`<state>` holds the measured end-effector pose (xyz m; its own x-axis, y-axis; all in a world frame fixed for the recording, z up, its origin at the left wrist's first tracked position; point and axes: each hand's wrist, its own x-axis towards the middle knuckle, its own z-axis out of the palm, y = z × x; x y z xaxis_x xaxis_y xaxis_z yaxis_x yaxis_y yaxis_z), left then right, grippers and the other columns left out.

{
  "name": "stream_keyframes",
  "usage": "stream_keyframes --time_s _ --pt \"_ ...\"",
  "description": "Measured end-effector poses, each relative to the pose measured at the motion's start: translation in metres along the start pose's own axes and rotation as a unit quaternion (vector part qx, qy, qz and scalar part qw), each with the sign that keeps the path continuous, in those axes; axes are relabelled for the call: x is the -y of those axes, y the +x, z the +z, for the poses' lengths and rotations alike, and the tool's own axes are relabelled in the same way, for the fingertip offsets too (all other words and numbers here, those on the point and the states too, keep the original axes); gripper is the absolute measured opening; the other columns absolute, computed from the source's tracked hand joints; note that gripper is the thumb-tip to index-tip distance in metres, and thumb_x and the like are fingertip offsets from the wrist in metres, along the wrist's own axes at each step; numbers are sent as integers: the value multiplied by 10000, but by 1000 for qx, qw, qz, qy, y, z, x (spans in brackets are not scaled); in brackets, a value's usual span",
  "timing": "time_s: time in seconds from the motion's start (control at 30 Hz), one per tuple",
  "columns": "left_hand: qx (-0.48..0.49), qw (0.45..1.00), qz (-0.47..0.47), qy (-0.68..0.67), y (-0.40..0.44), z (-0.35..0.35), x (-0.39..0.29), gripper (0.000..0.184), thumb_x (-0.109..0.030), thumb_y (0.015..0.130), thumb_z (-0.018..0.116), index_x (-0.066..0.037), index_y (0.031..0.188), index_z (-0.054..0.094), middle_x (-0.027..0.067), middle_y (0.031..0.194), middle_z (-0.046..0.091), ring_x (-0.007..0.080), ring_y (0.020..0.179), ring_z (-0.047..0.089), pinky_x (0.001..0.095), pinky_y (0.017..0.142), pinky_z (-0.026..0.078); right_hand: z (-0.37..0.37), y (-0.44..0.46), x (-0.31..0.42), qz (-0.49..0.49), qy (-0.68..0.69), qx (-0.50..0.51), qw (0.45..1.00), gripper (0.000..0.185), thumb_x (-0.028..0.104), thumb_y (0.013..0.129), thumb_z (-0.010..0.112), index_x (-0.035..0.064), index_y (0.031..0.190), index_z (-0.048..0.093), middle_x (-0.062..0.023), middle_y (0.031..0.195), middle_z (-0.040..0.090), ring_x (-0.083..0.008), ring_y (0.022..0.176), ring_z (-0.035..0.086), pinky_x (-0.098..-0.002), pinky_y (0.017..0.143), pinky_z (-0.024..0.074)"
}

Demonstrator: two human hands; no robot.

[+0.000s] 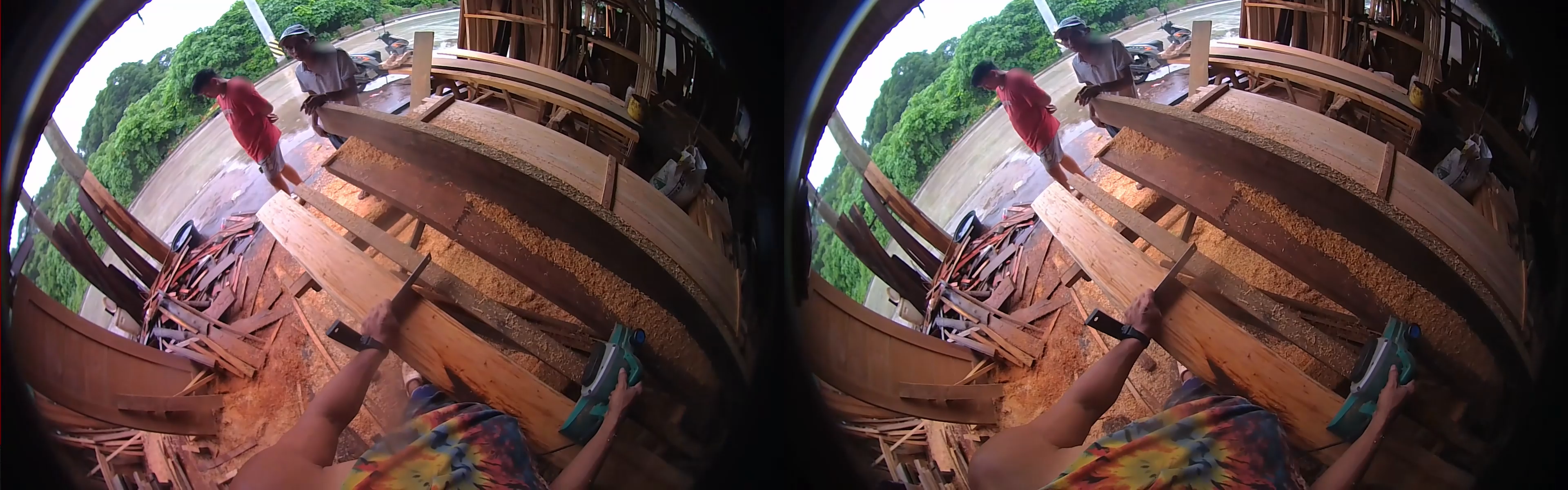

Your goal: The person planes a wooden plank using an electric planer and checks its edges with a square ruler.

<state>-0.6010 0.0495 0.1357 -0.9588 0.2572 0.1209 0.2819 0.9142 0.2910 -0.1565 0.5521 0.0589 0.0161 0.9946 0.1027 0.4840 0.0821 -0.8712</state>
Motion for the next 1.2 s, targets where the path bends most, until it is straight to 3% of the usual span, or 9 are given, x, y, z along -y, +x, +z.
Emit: stream_keyframes --time_s 0.73,1.03,1.1,1.13,1.2 --pt "2 1000 -3 -2 1 1 0 207 -124 895 435 -84 1033 585 173 983 660 370 979 626 491 827 493 2 -4 11 10 18 -11 1000 703 348 868 674 26 1421 382 -80 854 562 -126 523 443 -276 433 345" --pt "-10 1000 2 -15 0 4 2 164 -119 870 450 -71 987 554 181 967 645 383 945 618 515 798 486 2 5 -3 4 -22 8 1000 762 365 864 679 24 1456 340 -81 812 536 -136 520 445 -277 429 337" --pt "-11 1000 3 -13 1 7 4 165 -121 872 449 -70 989 554 184 970 644 386 952 617 515 802 487 -1 3 3 33 -25 17 999 755 355 870 678 -22 1437 350 -146 1001 508 -211 759 464 -319 625 363" --pt "-12 1000 4 -18 1 5 2 166 -121 873 448 -70 989 554 185 970 643 386 953 617 515 801 487 -9 -12 40 58 -26 35 997 740 339 878 676 -65 1414 366 -210 1193 482 -285 998 483 -362 820 389" --pt "-15 999 5 -28 -2 -3 -2 167 -120 873 446 -70 990 554 186 970 641 386 957 617 515 801 488 -12 -19 56 84 -24 51 995 737 328 885 675 -110 1395 373 -275 1393 443 -359 1244 494 -405 1020 412"
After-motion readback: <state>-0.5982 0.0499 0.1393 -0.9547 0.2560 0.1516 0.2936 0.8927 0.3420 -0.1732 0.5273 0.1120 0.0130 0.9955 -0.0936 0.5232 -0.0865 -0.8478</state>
